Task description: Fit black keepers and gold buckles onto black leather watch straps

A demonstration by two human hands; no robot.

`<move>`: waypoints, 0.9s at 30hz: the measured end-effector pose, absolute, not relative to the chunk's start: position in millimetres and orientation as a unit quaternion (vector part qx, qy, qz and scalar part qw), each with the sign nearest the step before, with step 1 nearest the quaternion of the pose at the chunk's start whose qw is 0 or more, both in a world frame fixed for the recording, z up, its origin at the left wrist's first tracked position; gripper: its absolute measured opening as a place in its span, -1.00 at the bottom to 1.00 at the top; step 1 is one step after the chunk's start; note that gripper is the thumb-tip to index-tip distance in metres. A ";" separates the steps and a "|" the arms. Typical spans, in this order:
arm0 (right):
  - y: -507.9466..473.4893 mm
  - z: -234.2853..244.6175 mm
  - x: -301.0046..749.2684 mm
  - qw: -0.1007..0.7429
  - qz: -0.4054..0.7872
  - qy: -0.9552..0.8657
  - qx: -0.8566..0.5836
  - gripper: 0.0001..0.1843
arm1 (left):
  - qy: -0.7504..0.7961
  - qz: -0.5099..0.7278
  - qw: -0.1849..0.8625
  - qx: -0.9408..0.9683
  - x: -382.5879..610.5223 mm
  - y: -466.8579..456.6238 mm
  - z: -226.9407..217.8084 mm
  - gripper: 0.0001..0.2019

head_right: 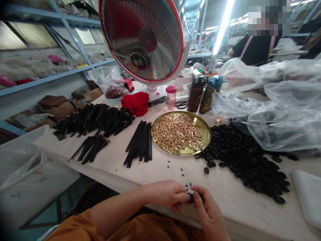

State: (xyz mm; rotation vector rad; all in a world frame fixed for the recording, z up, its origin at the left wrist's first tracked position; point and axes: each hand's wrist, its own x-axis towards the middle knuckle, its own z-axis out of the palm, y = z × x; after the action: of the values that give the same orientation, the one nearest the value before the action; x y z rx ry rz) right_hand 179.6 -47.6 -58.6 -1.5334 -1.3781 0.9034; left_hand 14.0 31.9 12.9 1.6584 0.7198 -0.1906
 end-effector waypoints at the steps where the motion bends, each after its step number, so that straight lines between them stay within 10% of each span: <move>1: -47.2 -59.6 178.9 0.432 0.348 -0.554 -0.621 -0.74 | 0.319 -0.085 0.626 0.707 12.8 32.6 12.9 -0.77; 27: -53.3 -69.8 183.7 0.401 0.267 -0.656 -0.581 -0.81 | 0.319 -0.188 0.620 0.692 22.5 32.8 14.0 -0.78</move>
State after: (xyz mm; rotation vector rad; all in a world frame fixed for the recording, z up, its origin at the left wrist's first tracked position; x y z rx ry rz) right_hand 183.7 -53.3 -69.8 -1.4690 -1.6578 0.6761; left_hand 22.5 32.8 14.0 1.5914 0.7341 -0.4317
